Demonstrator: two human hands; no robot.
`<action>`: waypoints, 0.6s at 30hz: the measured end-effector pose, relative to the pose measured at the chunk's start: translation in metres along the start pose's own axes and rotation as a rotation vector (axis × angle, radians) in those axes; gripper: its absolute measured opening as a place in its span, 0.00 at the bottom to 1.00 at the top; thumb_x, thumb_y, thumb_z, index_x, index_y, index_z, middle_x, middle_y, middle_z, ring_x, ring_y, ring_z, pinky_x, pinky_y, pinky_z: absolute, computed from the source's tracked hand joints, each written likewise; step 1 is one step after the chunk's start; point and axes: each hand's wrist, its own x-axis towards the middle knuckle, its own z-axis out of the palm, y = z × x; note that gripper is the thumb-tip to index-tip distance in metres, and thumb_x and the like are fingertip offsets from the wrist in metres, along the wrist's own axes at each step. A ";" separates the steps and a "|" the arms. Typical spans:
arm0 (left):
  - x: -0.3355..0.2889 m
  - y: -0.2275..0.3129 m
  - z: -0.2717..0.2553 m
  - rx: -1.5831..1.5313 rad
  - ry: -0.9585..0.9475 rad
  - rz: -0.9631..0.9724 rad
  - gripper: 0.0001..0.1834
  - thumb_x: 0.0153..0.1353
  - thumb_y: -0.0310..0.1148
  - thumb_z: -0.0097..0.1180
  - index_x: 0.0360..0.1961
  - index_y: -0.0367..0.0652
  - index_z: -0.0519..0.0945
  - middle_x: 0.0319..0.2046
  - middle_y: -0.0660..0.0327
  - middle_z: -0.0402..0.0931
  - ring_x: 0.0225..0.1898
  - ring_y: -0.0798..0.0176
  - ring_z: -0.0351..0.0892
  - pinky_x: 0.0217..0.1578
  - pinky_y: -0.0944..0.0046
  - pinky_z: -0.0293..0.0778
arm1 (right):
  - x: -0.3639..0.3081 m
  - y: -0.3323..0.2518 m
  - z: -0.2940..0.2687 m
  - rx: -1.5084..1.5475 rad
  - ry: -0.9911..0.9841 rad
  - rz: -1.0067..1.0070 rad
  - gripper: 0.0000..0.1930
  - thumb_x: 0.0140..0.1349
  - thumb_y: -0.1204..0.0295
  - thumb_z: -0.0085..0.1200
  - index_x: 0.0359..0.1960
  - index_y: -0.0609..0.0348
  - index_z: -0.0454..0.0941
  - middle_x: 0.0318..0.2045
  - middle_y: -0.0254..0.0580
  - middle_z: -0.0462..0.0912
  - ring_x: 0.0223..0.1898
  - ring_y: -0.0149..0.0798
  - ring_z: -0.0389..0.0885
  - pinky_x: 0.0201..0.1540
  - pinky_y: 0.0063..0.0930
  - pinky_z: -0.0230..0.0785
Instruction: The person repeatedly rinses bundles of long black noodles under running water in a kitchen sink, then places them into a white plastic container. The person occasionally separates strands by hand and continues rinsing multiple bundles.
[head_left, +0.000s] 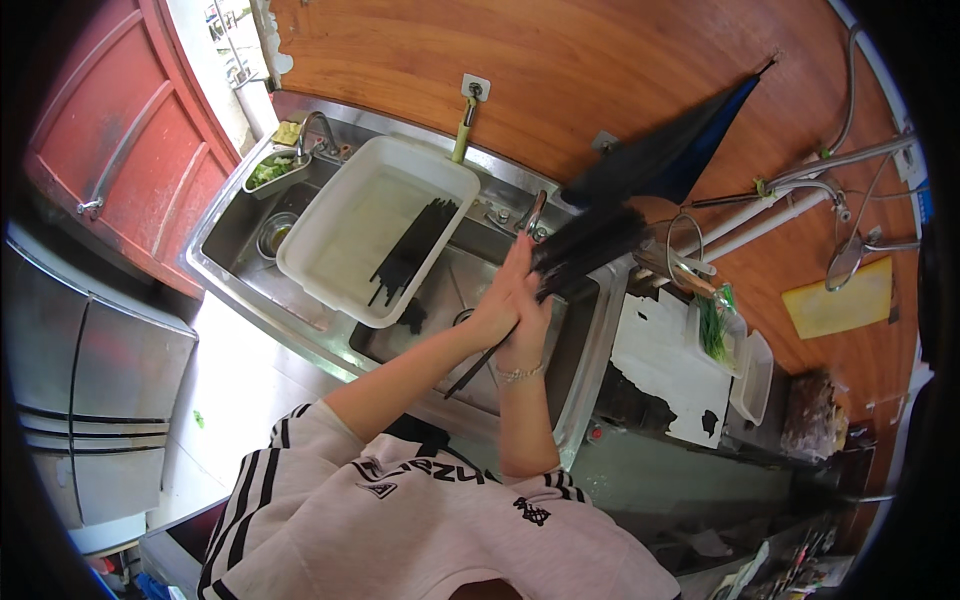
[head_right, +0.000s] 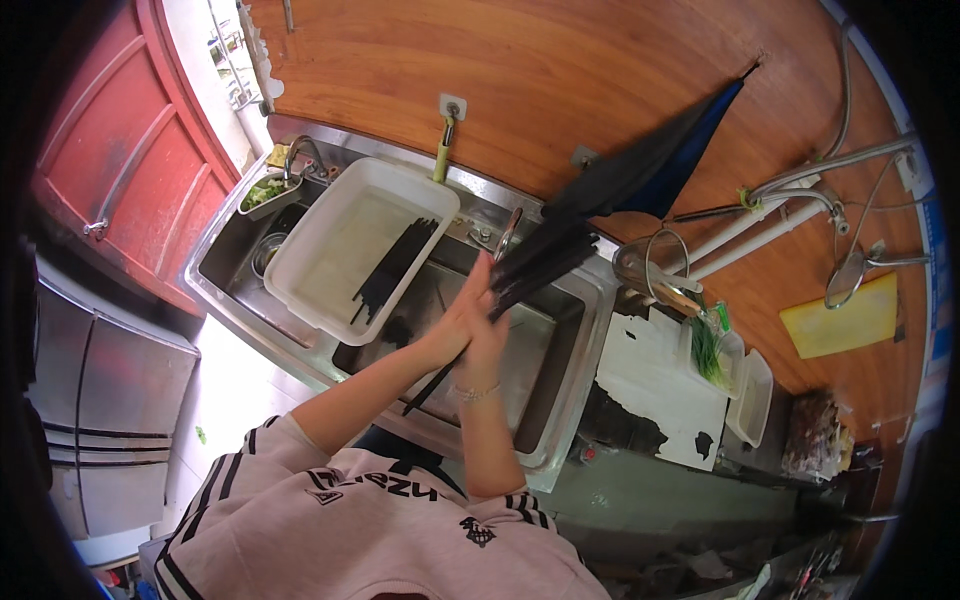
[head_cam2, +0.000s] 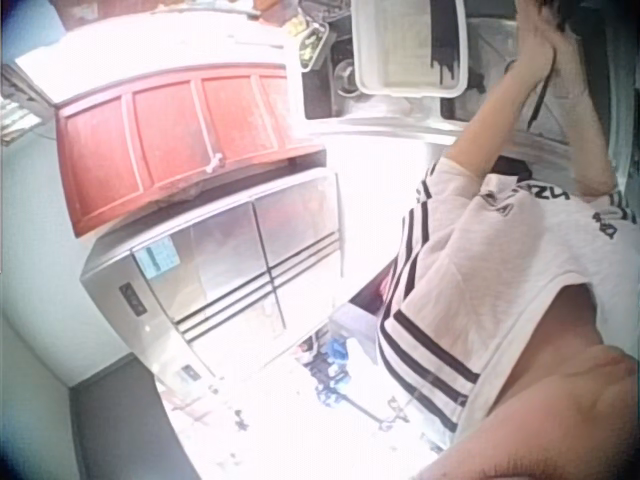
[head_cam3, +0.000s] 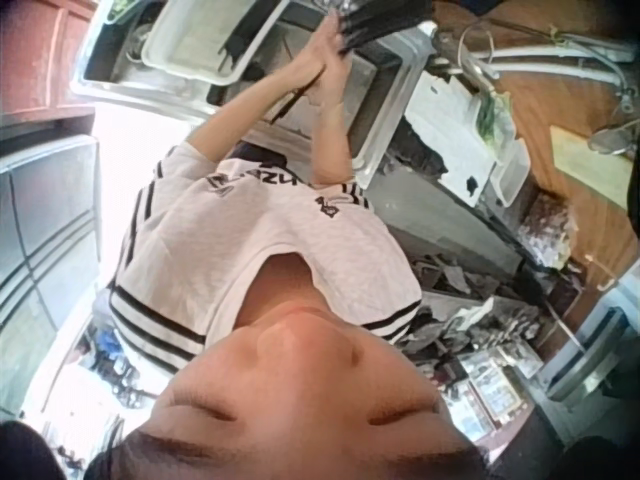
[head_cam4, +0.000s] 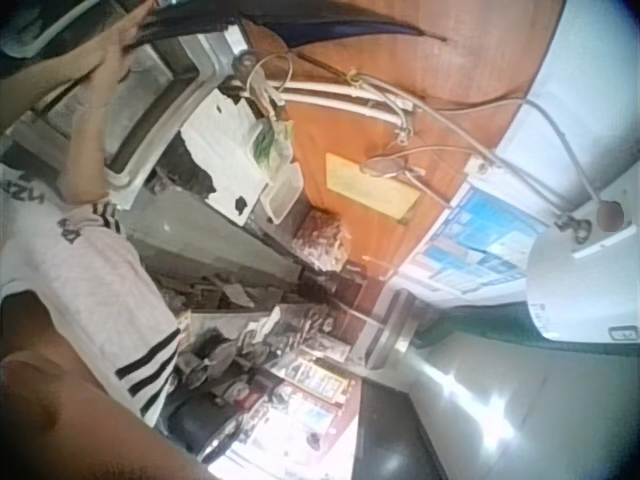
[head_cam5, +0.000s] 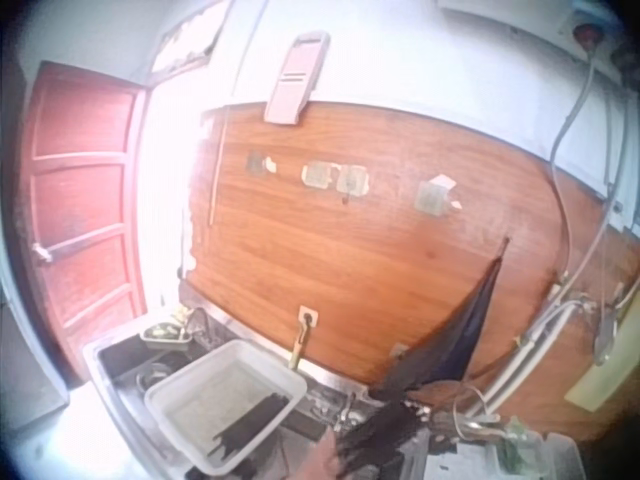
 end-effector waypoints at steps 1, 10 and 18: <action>-0.014 0.001 -0.005 -0.072 -0.047 -0.031 0.32 0.68 0.39 0.37 0.69 0.39 0.45 0.70 0.50 0.42 0.71 0.52 0.38 0.67 0.58 0.39 | 0.011 0.000 -0.002 0.031 0.030 -0.081 0.20 0.61 0.75 0.53 0.55 0.63 0.66 0.46 0.39 0.74 0.48 0.34 0.73 0.52 0.29 0.65; -0.071 -0.044 -0.038 -0.430 0.340 -0.431 0.19 0.68 0.35 0.44 0.54 0.34 0.74 0.53 0.58 0.73 0.53 0.70 0.69 0.57 0.70 0.60 | 0.023 0.050 -0.020 0.013 0.392 0.180 0.19 0.61 0.58 0.57 0.17 0.51 0.67 0.14 0.27 0.67 0.17 0.27 0.66 0.22 0.23 0.61; -0.029 -0.028 -0.035 0.211 0.333 -0.236 0.24 0.69 0.40 0.32 0.57 0.39 0.71 0.58 0.47 0.67 0.66 0.49 0.56 0.64 0.62 0.50 | -0.023 0.071 -0.027 0.100 -0.116 0.316 0.35 0.62 0.45 0.45 0.63 0.52 0.53 0.62 0.33 0.59 0.61 0.35 0.58 0.61 0.34 0.52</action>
